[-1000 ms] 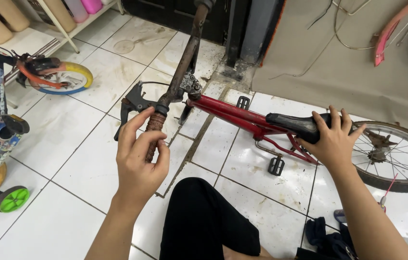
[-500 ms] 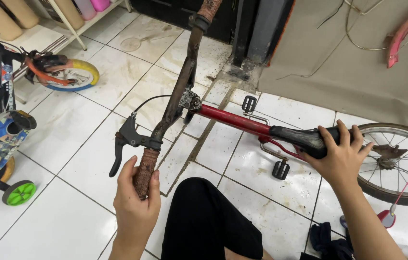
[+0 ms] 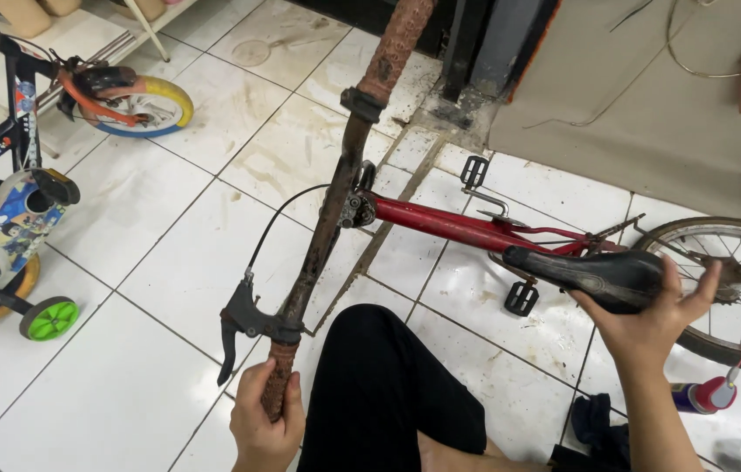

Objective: The person sprays lubricant onto the chain, seat post, and handlebars of a red bicycle frame using a spray can with a red straw. They wipe the sprayed areas with a dark cloth and rotate the frame to access different parts.

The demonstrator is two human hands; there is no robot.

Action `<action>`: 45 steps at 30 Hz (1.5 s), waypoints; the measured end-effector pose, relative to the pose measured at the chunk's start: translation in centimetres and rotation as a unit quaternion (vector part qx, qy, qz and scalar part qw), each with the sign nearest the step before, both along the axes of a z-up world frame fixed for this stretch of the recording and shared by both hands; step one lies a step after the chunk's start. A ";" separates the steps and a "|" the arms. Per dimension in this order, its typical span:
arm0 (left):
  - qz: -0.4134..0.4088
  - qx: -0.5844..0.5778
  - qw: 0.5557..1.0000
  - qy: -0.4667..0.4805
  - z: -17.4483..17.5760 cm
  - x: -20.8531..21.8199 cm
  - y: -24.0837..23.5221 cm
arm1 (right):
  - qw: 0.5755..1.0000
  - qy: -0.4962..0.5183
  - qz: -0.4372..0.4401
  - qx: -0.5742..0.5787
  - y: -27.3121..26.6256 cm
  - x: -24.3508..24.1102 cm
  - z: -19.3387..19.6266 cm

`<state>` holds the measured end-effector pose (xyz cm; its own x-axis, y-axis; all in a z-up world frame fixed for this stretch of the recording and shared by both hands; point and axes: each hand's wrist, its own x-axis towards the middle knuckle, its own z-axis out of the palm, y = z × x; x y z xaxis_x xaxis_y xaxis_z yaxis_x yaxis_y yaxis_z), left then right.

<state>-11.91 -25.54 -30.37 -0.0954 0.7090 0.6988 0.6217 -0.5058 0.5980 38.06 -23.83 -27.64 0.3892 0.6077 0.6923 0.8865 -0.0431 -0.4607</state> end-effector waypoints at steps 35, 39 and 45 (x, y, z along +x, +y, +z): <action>-0.167 -0.078 0.979 -0.089 14.9 4.6 9.6 | 0.823 0.515 -0.131 0.200 -3.9 0.1 -11.7; -0.202 -0.110 0.959 -0.169 13.3 6.6 12.8 | 0.818 0.520 -0.135 0.205 -3.9 0.0 -10.8; -0.223 -0.124 0.951 -0.174 13.3 6.3 15.4 | 0.806 0.521 -0.139 0.242 -3.0 1.2 -12.0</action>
